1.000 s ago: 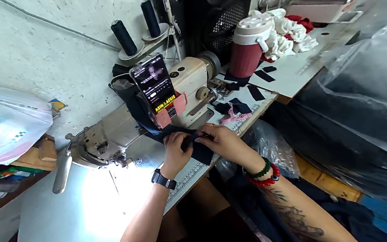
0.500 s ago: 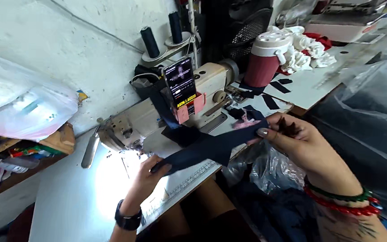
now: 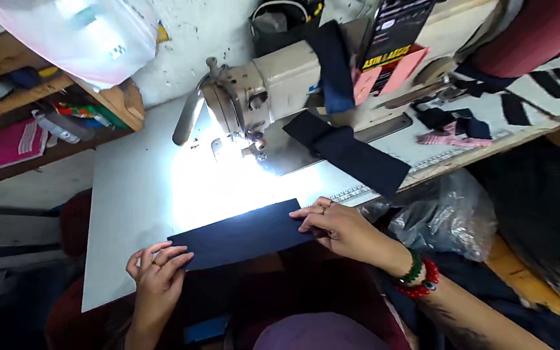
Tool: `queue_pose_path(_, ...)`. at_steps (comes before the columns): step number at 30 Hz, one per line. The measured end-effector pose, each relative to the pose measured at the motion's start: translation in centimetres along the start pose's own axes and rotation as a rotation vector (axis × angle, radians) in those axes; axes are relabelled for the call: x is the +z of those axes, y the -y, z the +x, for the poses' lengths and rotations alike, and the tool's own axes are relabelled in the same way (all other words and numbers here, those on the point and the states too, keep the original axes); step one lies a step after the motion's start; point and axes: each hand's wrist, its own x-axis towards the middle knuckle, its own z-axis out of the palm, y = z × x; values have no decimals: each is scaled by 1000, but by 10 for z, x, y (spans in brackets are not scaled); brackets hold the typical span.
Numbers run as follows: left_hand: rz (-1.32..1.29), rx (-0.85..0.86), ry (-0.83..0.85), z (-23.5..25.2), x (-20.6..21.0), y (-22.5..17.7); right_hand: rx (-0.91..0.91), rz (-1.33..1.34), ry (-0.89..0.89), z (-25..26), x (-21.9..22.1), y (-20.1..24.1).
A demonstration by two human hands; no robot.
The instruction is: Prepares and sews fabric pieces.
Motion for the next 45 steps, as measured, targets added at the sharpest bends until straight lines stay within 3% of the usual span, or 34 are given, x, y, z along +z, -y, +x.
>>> queue_pose_path(5, -248, -126, -15, -20, 2, -4, 133, 153, -24, -12, -5, 6)
queue_pose_path(10, -734, -302, 151, -9, -43, -23, 304, 603, -31, -13, -42, 32)
queue_pose_path(12, -669, -467, 101, 6, -46, -32, 393, 572, -15, 4, -48, 31)
queue_pose_path(14, -487, -511, 94, 27, -35, -25, 484, 499, 12, 30, -44, 19)
queue_pose_path(18, -171, -468, 39, 55, 2, 0, 502, 262, -32, 71, -18, -9)
queue_pose_path(22, 42, -369, -104, 59, 16, -13, 514, -76, 6, 65, -19, -6)
queue_pose_path(25, -76, -191, -82, 63, 26, -37, 414, -64, 23, 44, -29, 0)
queue_pose_path(29, -190, 10, 139, 80, 54, -61, 173, -145, 99, 27, -32, 10)
queue_pose_path(33, -177, 15, 270, 81, 76, -65, 34, -282, 209, 13, -29, 6)
queue_pose_path(38, -191, 8, 247, 74, 85, -63, -59, -273, 243, 26, -13, 15)
queue_pose_path(45, -183, -17, 287, 65, 74, -57, -230, 25, 504, 22, 5, 69)
